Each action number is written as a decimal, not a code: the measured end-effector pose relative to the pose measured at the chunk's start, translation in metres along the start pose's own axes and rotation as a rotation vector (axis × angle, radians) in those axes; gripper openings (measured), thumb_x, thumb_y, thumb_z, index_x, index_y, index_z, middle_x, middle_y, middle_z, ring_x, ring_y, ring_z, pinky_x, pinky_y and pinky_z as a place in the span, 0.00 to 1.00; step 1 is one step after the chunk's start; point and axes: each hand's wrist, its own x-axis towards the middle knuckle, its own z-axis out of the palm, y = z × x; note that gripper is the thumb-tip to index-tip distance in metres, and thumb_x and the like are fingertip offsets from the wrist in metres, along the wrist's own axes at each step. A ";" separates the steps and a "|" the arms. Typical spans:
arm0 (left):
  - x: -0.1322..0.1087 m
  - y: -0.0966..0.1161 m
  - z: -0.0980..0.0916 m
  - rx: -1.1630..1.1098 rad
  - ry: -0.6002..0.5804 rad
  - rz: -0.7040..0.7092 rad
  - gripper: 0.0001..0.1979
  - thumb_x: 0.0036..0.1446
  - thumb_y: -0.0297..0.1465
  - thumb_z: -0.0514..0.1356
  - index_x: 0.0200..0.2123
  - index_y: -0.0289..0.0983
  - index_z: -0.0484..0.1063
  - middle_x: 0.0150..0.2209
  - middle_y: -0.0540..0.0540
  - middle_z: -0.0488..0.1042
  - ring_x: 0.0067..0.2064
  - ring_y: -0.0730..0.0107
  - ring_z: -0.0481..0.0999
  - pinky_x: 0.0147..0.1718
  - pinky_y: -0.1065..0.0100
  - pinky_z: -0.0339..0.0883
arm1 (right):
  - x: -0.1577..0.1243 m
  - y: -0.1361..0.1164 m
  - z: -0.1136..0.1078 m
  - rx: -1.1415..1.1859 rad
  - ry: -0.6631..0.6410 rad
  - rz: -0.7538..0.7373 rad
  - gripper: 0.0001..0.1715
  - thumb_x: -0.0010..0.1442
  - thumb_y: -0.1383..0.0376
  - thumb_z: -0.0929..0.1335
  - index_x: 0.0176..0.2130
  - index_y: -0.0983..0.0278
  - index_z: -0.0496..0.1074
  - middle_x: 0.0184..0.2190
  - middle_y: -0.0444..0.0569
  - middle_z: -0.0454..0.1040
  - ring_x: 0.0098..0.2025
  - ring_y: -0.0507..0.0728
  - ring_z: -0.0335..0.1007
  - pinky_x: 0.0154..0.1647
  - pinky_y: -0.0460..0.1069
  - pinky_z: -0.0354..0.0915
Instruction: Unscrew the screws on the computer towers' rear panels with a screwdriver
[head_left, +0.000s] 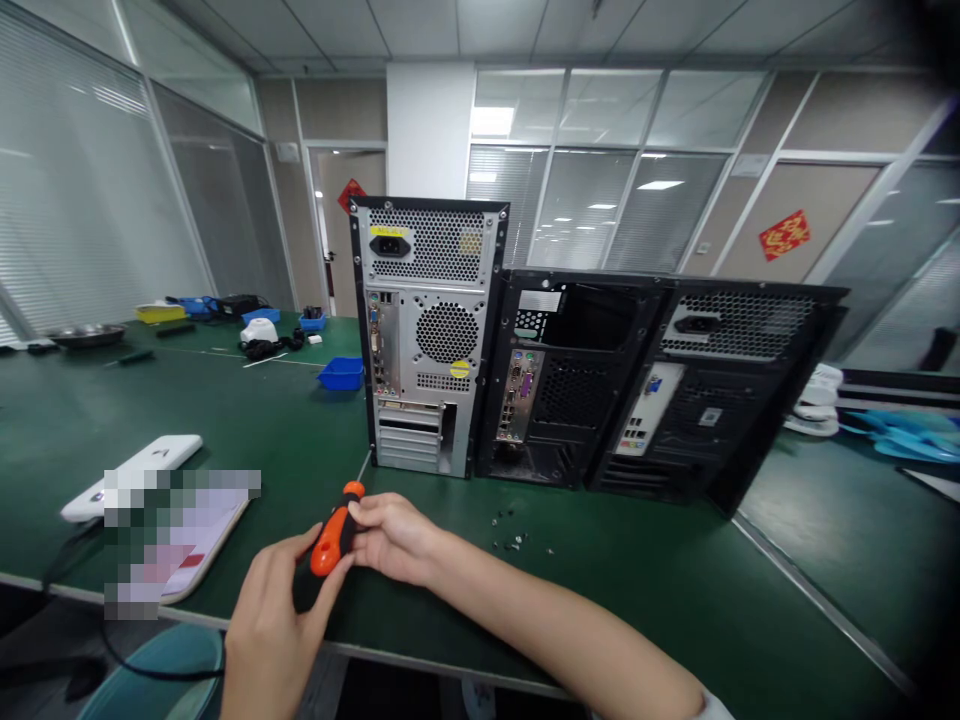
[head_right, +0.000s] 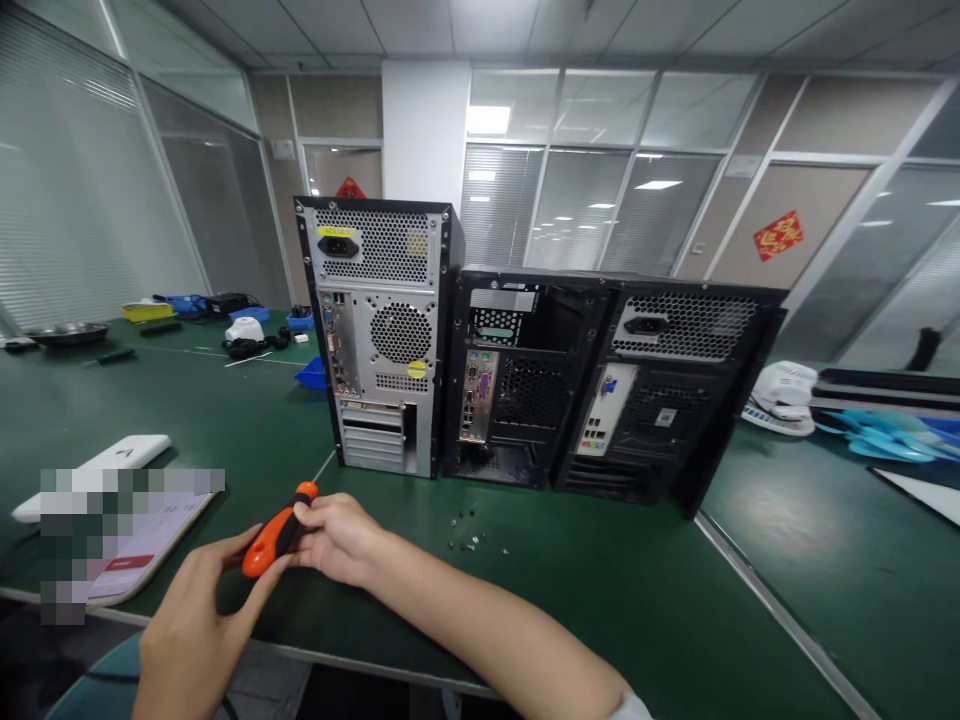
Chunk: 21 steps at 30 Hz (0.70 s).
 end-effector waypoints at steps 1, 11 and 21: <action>0.000 0.001 0.000 0.006 0.000 0.002 0.15 0.62 0.41 0.54 0.44 0.34 0.67 0.37 0.43 0.73 0.38 0.64 0.74 0.39 0.66 0.67 | 0.000 0.000 0.000 0.007 -0.001 -0.001 0.08 0.55 0.67 0.69 0.28 0.68 0.65 0.22 0.47 0.72 0.25 0.53 0.72 0.43 0.56 0.65; 0.003 0.004 -0.004 0.034 0.000 0.045 0.16 0.63 0.37 0.54 0.51 0.37 0.67 0.39 0.45 0.73 0.38 0.66 0.75 0.40 0.68 0.66 | -0.006 -0.003 0.004 0.047 0.000 0.013 0.04 0.56 0.70 0.65 0.29 0.67 0.65 0.23 0.45 0.71 0.24 0.52 0.70 0.36 0.51 0.63; 0.004 0.002 -0.008 0.027 -0.048 0.116 0.16 0.64 0.36 0.51 0.51 0.36 0.68 0.43 0.45 0.74 0.41 0.68 0.77 0.44 0.69 0.67 | -0.010 -0.004 0.006 0.039 0.031 0.067 0.08 0.56 0.67 0.62 0.32 0.69 0.68 0.24 0.45 0.71 0.26 0.52 0.70 0.36 0.51 0.64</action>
